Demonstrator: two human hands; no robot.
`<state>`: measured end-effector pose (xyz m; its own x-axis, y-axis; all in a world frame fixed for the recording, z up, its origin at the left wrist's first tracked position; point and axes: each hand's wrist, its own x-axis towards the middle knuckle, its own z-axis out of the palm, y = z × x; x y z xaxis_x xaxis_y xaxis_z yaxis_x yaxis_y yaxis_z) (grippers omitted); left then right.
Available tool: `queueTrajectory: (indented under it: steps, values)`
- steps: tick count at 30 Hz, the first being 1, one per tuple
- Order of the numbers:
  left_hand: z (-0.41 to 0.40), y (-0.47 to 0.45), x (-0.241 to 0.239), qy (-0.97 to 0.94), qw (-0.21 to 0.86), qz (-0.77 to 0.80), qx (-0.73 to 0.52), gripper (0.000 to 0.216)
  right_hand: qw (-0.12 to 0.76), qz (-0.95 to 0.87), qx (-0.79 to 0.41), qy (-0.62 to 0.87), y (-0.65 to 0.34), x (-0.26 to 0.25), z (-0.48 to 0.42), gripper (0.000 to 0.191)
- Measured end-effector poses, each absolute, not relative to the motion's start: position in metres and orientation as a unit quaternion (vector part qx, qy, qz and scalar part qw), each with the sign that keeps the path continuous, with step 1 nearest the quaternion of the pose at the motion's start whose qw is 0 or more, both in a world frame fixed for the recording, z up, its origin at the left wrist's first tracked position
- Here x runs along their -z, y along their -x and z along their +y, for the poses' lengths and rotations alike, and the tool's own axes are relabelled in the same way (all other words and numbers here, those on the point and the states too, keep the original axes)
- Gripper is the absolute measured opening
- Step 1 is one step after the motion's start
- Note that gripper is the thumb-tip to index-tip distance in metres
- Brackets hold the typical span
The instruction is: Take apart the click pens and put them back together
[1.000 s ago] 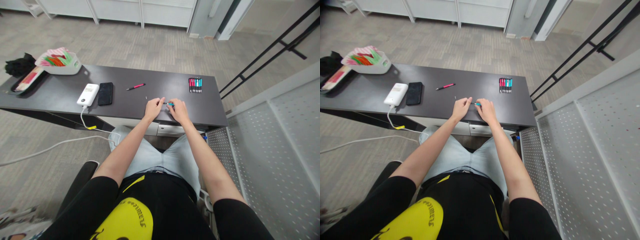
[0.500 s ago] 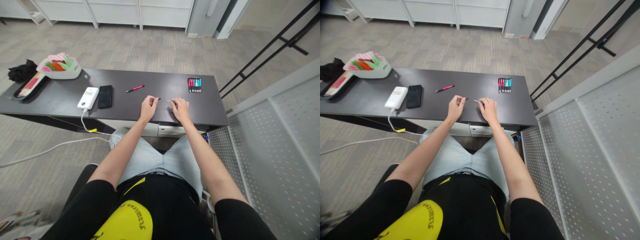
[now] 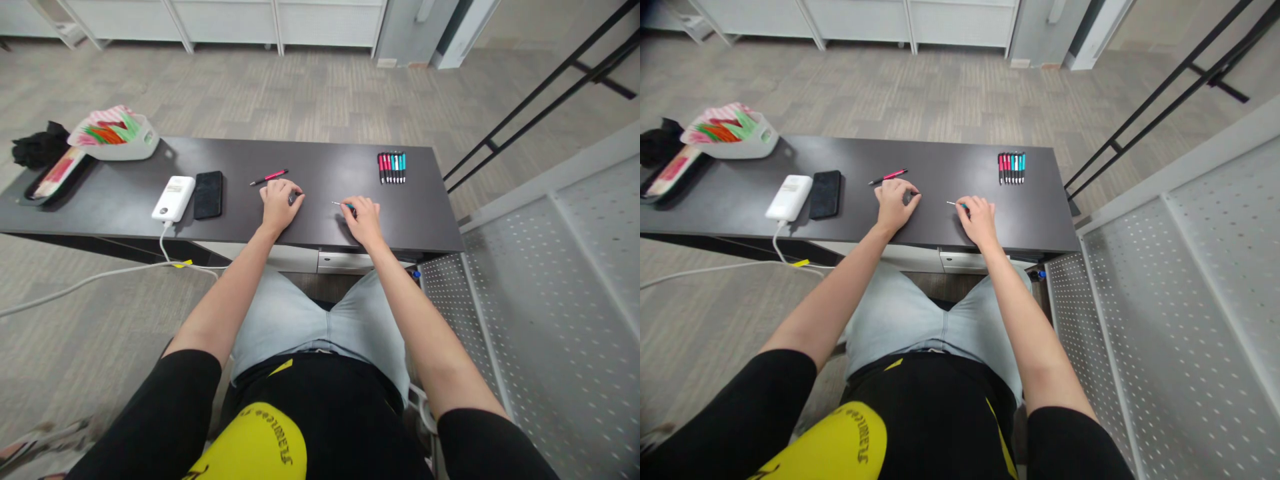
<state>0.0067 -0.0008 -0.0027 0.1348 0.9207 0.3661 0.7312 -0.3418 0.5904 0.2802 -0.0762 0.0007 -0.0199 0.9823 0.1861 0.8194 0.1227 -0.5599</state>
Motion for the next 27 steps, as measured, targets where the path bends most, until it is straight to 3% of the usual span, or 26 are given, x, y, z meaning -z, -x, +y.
queueTrajectory:
  steps: [16,21,27]
  values:
    - [0.003,-0.006,0.013,-0.771,0.126,0.535,-0.322,0.009,0.27,-0.704,-0.148,0.64,-0.283,0.001,-0.076,0.036]
    - [-0.003,-0.001,0.01,-0.768,0.119,0.542,-0.32,0.02,0.27,-0.703,-0.152,0.64,-0.282,0.001,-0.076,0.034]
    - [-0.008,0.002,0.007,-0.782,0.143,0.525,-0.304,0.015,0.277,-0.699,-0.157,0.641,-0.282,0.001,-0.076,0.034]
